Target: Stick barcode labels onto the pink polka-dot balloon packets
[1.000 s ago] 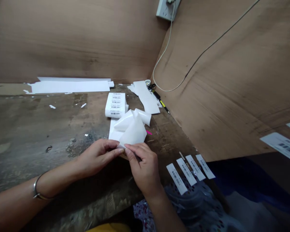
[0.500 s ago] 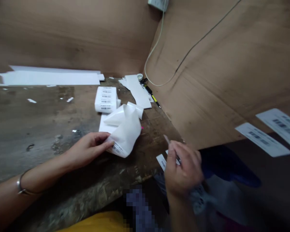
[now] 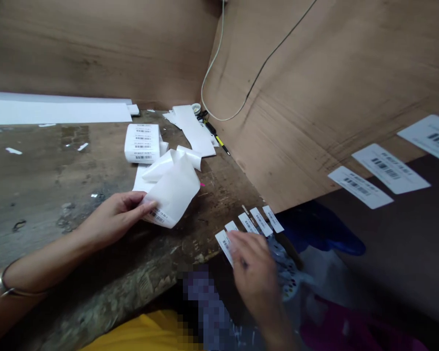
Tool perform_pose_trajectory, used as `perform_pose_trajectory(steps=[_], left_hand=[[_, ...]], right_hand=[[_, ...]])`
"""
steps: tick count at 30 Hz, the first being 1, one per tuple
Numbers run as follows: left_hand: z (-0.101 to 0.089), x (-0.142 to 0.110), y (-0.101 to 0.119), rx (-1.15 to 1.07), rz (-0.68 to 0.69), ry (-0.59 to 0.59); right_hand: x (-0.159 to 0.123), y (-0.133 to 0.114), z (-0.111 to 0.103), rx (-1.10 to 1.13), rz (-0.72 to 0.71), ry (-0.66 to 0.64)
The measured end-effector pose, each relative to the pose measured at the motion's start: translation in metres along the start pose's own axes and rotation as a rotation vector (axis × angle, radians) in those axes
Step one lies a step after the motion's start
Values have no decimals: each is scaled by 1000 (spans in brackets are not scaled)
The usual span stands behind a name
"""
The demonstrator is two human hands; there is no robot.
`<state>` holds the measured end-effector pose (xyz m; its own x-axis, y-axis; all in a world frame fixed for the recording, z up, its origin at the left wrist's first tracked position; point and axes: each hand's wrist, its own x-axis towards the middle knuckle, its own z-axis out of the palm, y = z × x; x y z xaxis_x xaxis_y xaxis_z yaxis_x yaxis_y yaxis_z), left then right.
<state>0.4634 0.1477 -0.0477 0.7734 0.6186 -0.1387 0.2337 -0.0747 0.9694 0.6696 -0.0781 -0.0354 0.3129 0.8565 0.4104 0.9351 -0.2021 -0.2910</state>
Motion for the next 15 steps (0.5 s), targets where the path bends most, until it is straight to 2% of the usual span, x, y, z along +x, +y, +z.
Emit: perform_pose_trajectory(steps=[3,4,5,8,10,13,15], left_hand=[[0,0,3,-8,-5,26],[1,0,5,-10,-2,24],[1,0,7,-5,3,12],[-1,2,18,68,55,-68],[-5,6,29,163,115,-160],[-15,14,47,345,203,-284],[-22,18,57,429,216,-323]], right_hand=[[22,-4,-20,67,249,296],[32,-7,-23,97,252,323],[43,-12,-25,131,186,298],[79,-33,-19,196,-189,58],[102,-47,-11,215,-378,-96],[133,-59,3,307,-516,-302],[148,-62,10,398,-522,-475]])
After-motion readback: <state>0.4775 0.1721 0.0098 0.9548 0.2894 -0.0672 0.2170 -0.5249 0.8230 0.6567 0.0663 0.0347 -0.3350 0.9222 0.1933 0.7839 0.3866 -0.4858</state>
